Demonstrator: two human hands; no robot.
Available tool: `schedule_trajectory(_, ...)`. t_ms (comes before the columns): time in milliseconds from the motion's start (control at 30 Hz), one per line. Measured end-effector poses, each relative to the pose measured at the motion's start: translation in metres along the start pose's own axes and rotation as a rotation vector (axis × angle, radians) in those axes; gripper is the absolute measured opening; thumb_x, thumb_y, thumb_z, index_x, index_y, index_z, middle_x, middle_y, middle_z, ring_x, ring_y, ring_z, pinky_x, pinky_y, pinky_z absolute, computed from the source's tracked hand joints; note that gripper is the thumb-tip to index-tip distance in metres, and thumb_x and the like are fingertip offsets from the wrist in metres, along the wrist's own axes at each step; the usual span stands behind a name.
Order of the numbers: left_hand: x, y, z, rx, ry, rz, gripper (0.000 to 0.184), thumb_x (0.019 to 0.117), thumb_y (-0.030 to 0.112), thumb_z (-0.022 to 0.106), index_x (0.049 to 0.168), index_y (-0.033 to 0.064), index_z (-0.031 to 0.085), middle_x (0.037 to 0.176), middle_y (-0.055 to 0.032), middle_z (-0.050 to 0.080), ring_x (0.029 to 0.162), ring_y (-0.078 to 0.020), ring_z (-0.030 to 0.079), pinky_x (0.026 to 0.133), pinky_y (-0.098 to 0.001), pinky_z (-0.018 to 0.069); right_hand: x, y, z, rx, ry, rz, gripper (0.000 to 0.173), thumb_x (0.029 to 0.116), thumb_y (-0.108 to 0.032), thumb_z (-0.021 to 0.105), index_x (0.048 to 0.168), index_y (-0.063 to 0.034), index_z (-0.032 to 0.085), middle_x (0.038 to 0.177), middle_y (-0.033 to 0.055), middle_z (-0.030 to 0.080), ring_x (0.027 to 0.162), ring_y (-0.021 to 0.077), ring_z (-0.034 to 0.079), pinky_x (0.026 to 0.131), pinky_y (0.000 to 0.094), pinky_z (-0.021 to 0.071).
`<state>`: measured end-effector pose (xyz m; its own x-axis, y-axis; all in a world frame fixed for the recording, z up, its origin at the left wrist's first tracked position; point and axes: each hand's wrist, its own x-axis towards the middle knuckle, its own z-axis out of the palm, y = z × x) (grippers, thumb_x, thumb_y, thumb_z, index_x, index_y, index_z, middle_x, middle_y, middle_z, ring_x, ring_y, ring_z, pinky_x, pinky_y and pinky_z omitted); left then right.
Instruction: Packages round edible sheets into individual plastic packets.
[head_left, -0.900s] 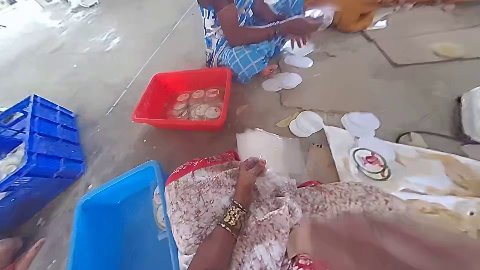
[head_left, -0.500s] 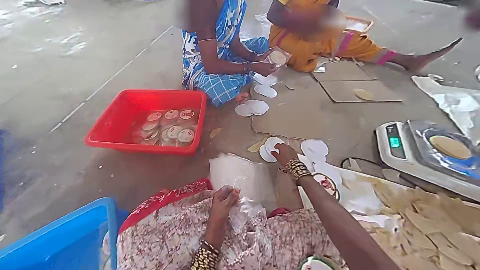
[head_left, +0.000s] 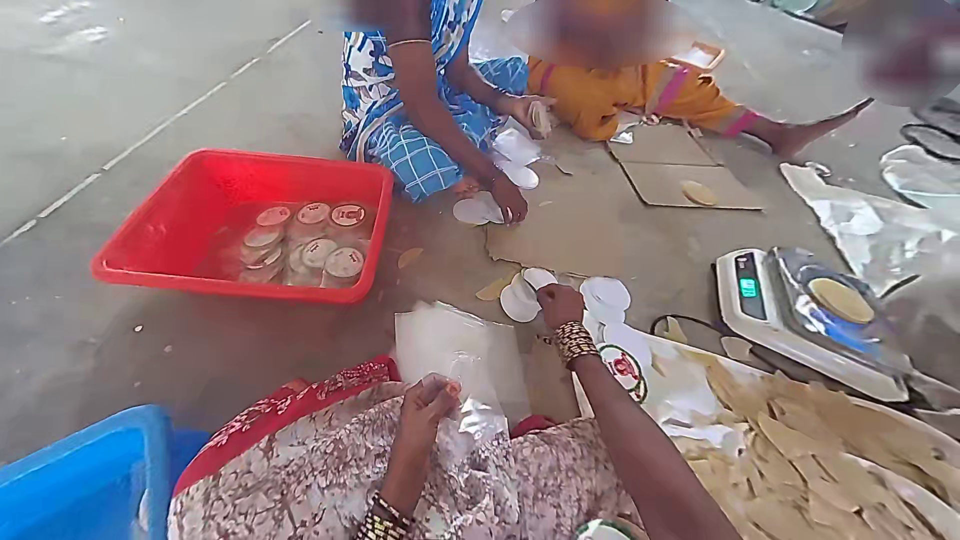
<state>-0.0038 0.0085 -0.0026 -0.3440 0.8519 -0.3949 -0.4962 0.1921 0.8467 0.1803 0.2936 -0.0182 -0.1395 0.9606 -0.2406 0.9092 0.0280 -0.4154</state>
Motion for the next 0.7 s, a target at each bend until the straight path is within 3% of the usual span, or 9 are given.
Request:
schedule_trajectory(100,0.0,0.0,0.0,-0.003,-0.018,0.013,0.012,0.0984,0.001,0.058,0.092,0.0008,0.068,0.075,-0.0017,0.067,0.068,-0.0084,0.064,0.069,-0.0236,0.0557,-0.011,0.006,-0.012,0.188,0.09,0.038,0.026,0.0975,-0.021,0.064,0.11,0.0001,0.073,0.109,0.0213,0.072,0.106,0.0364,0.068,0.098,0.0576,0.0483)
schedule_trajectory(233,-0.002,0.001,0.0,-0.017,-0.012,0.017,0.012,0.099,0.001,0.058,0.093,0.0002,0.068,0.076,-0.0022,0.067,0.068,-0.0087,0.064,0.069,-0.0234,0.0556,-0.025,0.022,-0.021,0.527,0.164,0.045,0.018,0.0909,-0.014,0.074,0.099,0.0026,0.071,0.091,0.014,0.072,0.077,0.0214,0.071,0.077,0.0424,0.0597)
schedule_trajectory(367,-0.002,0.001,0.0,-0.029,-0.008,0.031,0.012,0.099,0.0,0.057,0.092,0.0007,0.067,0.075,-0.0013,0.068,0.067,-0.0075,0.064,0.068,-0.0226,0.0561,-0.065,0.024,-0.044,0.781,0.178,0.04,0.008,0.0888,0.001,0.073,0.091,0.004,0.066,0.083,0.008,0.071,0.07,0.0131,0.07,0.067,0.0295,0.0604)
schedule_trajectory(567,-0.004,0.003,0.001,-0.019,-0.022,0.032,0.013,0.0997,0.0,0.058,0.092,0.0014,0.068,0.076,-0.0011,0.068,0.068,-0.0075,0.065,0.069,-0.0223,0.0563,-0.141,0.06,-0.07,1.203,0.069,0.043,0.022,0.0981,0.006,0.054,0.082,-0.0054,0.063,0.078,0.0041,0.074,0.065,0.0132,0.071,0.064,0.0286,0.0623)
schedule_trajectory(700,-0.005,0.0,0.0,0.051,-0.055,0.09,0.013,0.0988,-0.001,0.057,0.092,0.0004,0.068,0.075,-0.0009,0.068,0.067,-0.0075,0.064,0.068,-0.0226,0.0558,-0.183,0.098,-0.072,0.853,0.191,-0.011,0.006,0.09,0.004,0.067,0.089,-0.0012,0.064,0.076,0.0038,0.074,0.063,0.0132,0.072,0.06,0.0287,0.0624)
